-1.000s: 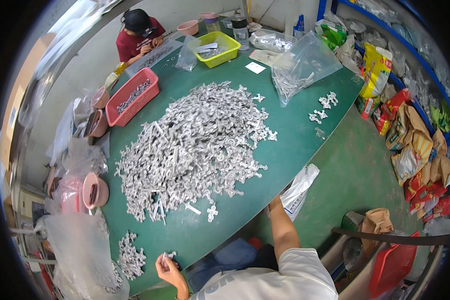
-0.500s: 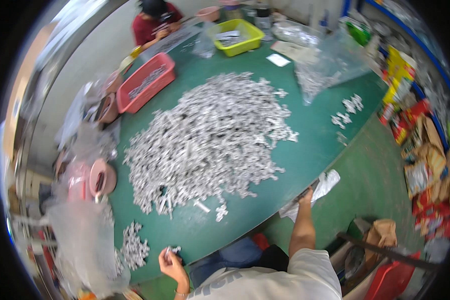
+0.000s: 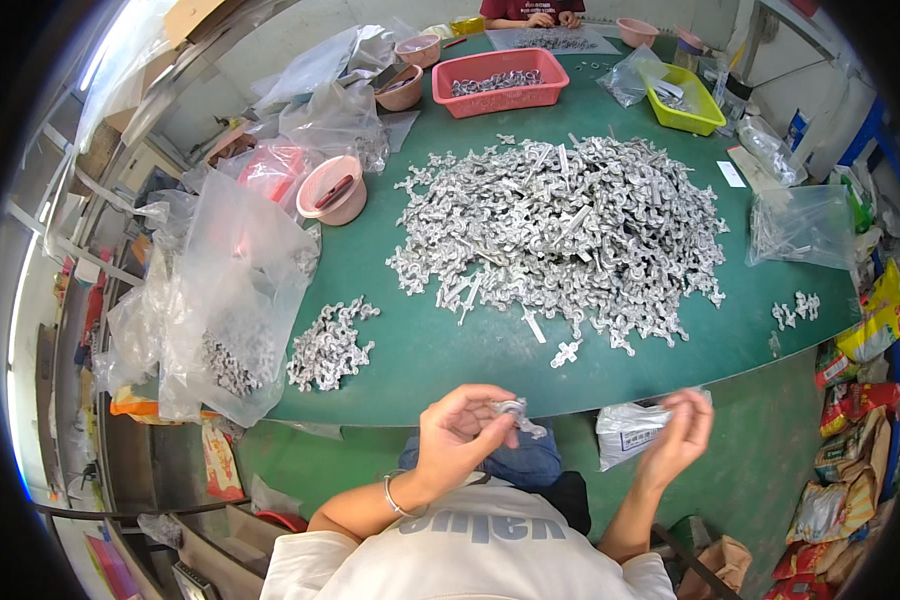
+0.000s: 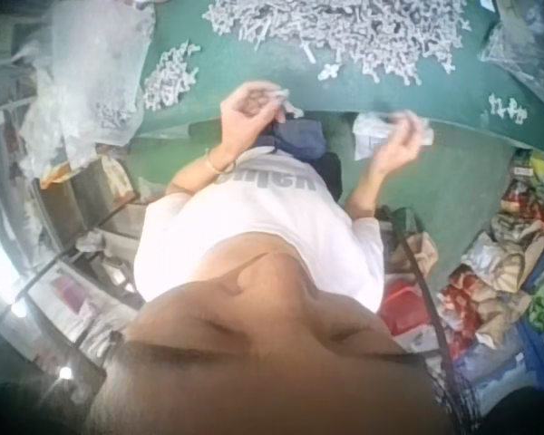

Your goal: The person joins small metal components together by hand on a green work surface.

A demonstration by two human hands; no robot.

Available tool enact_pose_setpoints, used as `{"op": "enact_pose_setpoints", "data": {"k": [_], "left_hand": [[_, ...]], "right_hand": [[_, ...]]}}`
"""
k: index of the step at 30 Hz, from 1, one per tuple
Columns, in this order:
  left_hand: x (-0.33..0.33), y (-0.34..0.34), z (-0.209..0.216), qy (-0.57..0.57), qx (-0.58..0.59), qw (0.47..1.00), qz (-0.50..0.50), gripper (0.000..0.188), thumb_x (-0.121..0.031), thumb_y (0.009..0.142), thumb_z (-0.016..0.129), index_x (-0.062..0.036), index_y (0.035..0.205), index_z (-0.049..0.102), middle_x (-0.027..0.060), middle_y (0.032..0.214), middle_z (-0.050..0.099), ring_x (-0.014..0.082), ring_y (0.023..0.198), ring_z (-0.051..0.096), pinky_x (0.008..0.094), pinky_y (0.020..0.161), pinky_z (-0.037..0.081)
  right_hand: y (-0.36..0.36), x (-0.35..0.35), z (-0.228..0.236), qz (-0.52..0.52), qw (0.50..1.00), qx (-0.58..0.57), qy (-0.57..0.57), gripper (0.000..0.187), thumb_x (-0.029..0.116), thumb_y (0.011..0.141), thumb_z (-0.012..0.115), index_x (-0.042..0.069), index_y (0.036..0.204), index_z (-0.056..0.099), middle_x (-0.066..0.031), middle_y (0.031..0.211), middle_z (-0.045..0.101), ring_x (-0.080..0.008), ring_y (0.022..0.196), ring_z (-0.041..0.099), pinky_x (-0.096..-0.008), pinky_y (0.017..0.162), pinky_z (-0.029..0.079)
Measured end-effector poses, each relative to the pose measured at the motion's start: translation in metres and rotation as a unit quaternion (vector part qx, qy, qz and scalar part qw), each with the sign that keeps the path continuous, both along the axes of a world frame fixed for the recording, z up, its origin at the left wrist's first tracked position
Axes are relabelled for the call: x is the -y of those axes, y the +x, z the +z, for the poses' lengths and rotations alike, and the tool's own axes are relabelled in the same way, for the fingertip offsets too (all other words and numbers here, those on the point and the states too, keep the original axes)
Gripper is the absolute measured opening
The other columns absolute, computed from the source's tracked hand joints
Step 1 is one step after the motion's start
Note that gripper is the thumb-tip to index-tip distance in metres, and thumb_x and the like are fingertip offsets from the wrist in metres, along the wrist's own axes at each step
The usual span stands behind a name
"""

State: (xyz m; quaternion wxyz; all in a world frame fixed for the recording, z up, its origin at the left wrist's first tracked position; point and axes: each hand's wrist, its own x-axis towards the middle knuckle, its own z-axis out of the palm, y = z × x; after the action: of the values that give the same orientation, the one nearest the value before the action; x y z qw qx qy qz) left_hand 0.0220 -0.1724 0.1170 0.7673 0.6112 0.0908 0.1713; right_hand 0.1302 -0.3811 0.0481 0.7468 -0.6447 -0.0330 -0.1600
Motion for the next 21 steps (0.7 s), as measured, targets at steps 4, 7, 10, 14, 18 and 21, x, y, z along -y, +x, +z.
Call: {"op": "enact_pose_setpoints", "data": {"k": [4, 7, 10, 14, 18, 21], "left_hand": [[0.006, -0.008, 0.011, -0.051, 0.018, 0.998, -0.037, 0.022, 0.008, 0.079, 0.053, 0.0067, 0.101, 0.050, 0.0123, 0.086, 0.058, 0.0136, 0.070, 0.058, 0.0232, 0.062, 0.047], [0.006, -0.015, 0.016, -0.061, 0.025, 0.997, -0.045, 0.022, 0.008, 0.079, 0.053, 0.0069, 0.101, 0.050, 0.0122, 0.086, 0.058, 0.0133, 0.070, 0.057, 0.0233, 0.062, 0.047], [0.004, -0.021, 0.018, -0.055, 0.036, 0.997, -0.048, 0.022, 0.007, 0.080, 0.053, 0.0069, 0.102, 0.049, 0.0118, 0.086, 0.058, 0.0131, 0.069, 0.057, 0.0234, 0.062, 0.047], [0.004, -0.026, 0.022, -0.053, 0.034, 0.997, -0.051, 0.022, 0.007, 0.080, 0.052, 0.0068, 0.102, 0.049, 0.0113, 0.085, 0.057, 0.0128, 0.069, 0.057, 0.0235, 0.061, 0.047], [0.004, -0.027, 0.022, -0.068, 0.032, 0.995, -0.059, 0.021, 0.005, 0.082, 0.051, 0.0067, 0.102, 0.049, 0.0113, 0.085, 0.057, 0.0126, 0.069, 0.057, 0.0233, 0.061, 0.047], [0.002, -0.027, 0.020, -0.071, 0.023, 0.996, -0.058, 0.020, 0.002, 0.083, 0.051, 0.0063, 0.102, 0.049, 0.0110, 0.085, 0.058, 0.0122, 0.069, 0.056, 0.0228, 0.062, 0.047]], "right_hand": [[-0.036, -0.048, 0.054, 0.341, 0.931, 0.123, -0.046, 0.024, -0.001, 0.069, 0.059, -0.004, 0.092, 0.054, -0.0137, 0.083, 0.058, -0.0227, 0.077, 0.055, -0.0315, 0.072, 0.044], [-0.050, -0.062, 0.071, 0.389, 0.910, 0.139, -0.039, 0.031, -0.001, 0.064, 0.068, -0.005, 0.091, 0.055, -0.0150, 0.082, 0.058, -0.0243, 0.075, 0.056, -0.0313, 0.067, 0.045], [-0.053, -0.067, 0.074, 0.382, 0.907, 0.165, -0.060, 0.027, -0.004, 0.063, 0.068, -0.005, 0.088, 0.056, -0.0148, 0.079, 0.059, -0.0237, 0.071, 0.056, -0.0301, 0.064, 0.045], [-0.061, -0.071, 0.076, 0.351, 0.924, 0.148, -0.039, 0.022, -0.007, 0.063, 0.067, -0.005, 0.083, 0.057, -0.0143, 0.074, 0.059, -0.0226, 0.067, 0.056, -0.0287, 0.061, 0.044], [-0.062, -0.070, 0.075, 0.357, 0.923, 0.144, -0.022, 0.021, -0.008, 0.063, 0.066, -0.004, 0.082, 0.057, -0.0144, 0.074, 0.059, -0.0219, 0.066, 0.056, -0.0283, 0.060, 0.044], [-0.062, -0.072, 0.073, 0.370, 0.923, 0.110, -0.002, 0.021, -0.008, 0.063, 0.066, -0.004, 0.082, 0.057, -0.0138, 0.074, 0.059, -0.0212, 0.068, 0.056, -0.0283, 0.061, 0.044]]}}
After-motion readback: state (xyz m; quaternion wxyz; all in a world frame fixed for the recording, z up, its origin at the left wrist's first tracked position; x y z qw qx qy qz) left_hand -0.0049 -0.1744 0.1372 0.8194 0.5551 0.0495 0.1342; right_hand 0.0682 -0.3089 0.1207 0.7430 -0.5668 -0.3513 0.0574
